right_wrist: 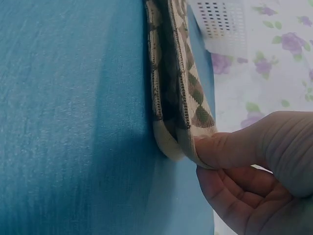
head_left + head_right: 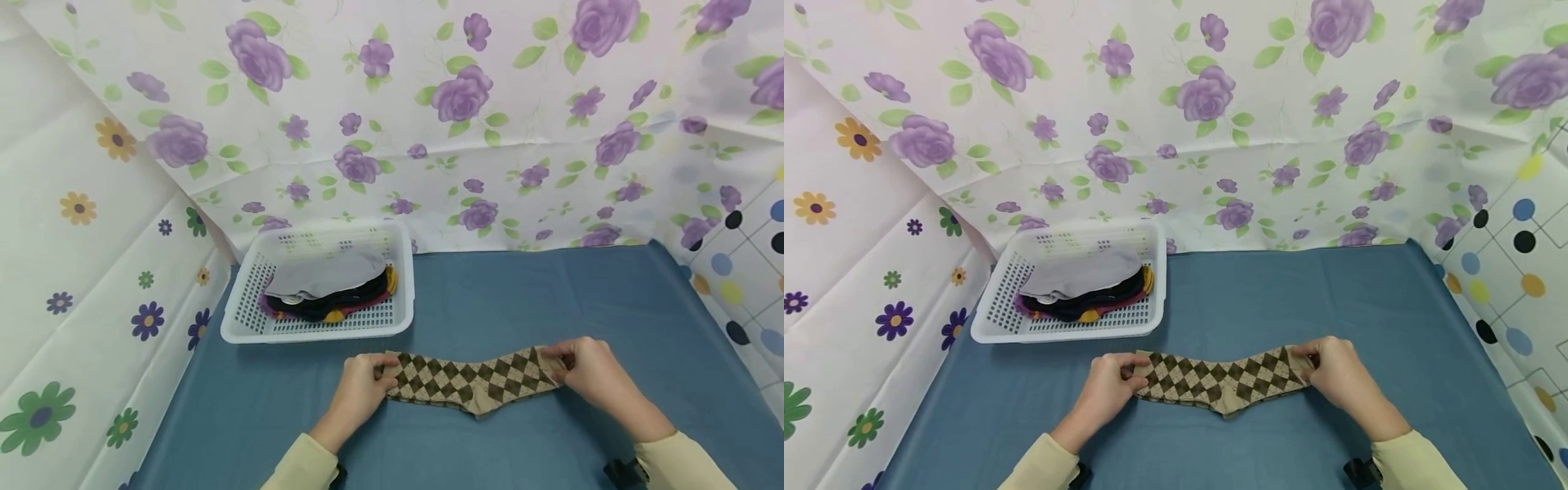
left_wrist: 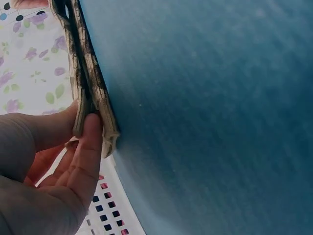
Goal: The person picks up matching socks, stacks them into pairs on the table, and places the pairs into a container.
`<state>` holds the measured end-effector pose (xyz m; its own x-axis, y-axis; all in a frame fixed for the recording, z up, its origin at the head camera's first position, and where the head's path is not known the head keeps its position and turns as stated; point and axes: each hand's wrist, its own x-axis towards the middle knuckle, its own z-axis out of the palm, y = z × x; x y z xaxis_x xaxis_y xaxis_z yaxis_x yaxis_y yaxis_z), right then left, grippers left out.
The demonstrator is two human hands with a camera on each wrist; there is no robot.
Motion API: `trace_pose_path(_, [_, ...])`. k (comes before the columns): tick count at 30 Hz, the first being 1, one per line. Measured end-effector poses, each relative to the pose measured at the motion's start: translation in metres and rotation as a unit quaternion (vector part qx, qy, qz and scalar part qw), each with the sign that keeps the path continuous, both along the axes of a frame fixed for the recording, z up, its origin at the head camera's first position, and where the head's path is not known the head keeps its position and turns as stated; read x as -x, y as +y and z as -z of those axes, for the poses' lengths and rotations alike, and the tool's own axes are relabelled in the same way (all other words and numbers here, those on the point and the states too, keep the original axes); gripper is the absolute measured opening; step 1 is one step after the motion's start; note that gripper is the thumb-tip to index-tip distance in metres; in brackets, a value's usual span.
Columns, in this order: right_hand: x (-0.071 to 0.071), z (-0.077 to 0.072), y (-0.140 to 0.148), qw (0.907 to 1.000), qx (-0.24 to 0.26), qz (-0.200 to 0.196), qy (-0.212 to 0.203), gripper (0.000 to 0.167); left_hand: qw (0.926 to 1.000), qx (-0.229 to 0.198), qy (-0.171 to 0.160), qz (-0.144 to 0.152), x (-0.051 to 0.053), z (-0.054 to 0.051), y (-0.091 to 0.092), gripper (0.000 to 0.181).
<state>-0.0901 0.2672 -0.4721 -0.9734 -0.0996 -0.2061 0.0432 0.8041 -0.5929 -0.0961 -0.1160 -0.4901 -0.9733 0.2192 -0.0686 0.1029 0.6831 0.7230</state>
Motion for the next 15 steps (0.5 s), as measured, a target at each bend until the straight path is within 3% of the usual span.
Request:
trace_pose_path(9, [-0.0033,0.0009,-0.0007,0.9997,0.013,-0.003,-0.021,0.037,0.9997,0.023,-0.008,-0.006,-0.0015,-0.0026,-0.0002,0.025])
trace_pose_path(15, [-0.0050,0.0082,-0.0033,0.9997,-0.006,-0.016,-0.019,0.038,0.9984,0.056,-0.008,-0.002,-0.0001,0.0004,-0.0011,0.024])
